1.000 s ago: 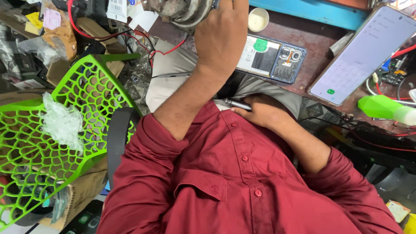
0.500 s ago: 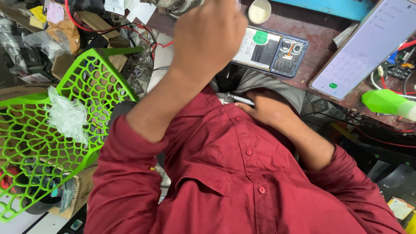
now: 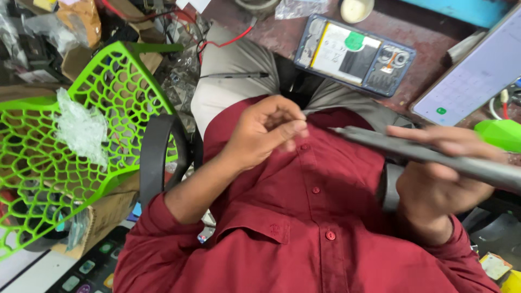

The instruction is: The person cleans the back of a disassembled smartphone with a cotton swab, then uses a screwdriver to remove screws from the device. They also interact with a second smartphone on the desk, making a call and navigating the screen.

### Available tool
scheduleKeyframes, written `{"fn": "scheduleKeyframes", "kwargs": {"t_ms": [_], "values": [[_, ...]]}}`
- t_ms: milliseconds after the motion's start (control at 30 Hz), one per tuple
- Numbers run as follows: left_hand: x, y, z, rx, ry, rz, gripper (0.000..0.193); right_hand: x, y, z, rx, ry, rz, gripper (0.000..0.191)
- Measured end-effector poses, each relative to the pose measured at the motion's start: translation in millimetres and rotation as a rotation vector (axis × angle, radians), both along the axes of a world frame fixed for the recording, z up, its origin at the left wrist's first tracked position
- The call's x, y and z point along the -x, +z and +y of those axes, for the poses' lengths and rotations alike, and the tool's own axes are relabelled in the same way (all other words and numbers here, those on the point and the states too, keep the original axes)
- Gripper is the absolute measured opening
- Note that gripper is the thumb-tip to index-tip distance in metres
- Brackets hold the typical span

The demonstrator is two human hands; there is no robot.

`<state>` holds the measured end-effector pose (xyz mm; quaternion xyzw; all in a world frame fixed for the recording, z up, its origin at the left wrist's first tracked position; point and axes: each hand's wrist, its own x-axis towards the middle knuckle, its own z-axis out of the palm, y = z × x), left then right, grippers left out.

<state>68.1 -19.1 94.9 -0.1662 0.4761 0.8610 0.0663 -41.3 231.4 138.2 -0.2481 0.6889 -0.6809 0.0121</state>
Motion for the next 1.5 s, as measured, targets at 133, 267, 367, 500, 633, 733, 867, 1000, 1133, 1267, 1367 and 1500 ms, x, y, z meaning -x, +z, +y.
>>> {"fn": "scheduleKeyframes", "kwargs": {"t_ms": [133,267,367,500,633,733,867,1000,1133,1267,1367,1500], "values": [[-3.1,-4.5,15.4,-0.462,0.022,0.253,0.005,-18.2,-28.3,9.0,0.133,-0.363,0.237,0.045],[-6.1,4.7,24.1,-0.697,-0.018,0.356,0.006,-35.2,-69.7,32.0,-0.16,-0.843,0.693,0.054],[-8.1,12.2,27.7,-0.77,-0.042,0.399,0.008,-47.8,-97.5,57.6,-0.45,-1.155,0.933,0.061],[-10.5,18.0,30.5,-0.765,-0.063,0.449,0.007,-55.2,-115.3,78.9,-0.66,-1.312,1.04,0.07],[-11.1,20.3,35.4,-0.763,-0.066,0.458,0.007,-58.8,-123.7,91.4,-0.723,-1.259,1.074,0.08],[-10.4,21.2,37.6,-0.738,-0.072,0.464,0.009,-60.8,-135.8,114.9,-0.906,-1.474,1.09,0.089],[-9.1,22.7,40.6,-0.751,-0.078,0.461,0.01,-60.0,-137.7,133.1,-1.221,-1.608,1.242,0.079],[-8.6,24.8,42.7,-0.772,-0.09,0.45,0.011,-49.9,-86.7,85.7,-1.329,-1.683,1.369,0.069],[-8.6,26.2,43.3,-0.774,-0.094,0.429,0.013,-70.0,-112.5,-32.6,-2.175,-2.022,1.248,0.049],[-7.6,26.2,44.5,-0.768,-0.096,0.418,0.013,-101.0,-173.2,-58.9,-2.334,-1.805,1.087,0.043],[-7.2,25.7,44.7,-0.76,-0.096,0.414,0.013,-91.6,-142.2,-6.6,-1.873,-1.562,1.269,0.045],[-6.9,24.8,44.1,-0.717,-0.096,0.409,0.011,-48.2,-41.6,1.3,-1.094,-1.388,1.329,0.057]]}}
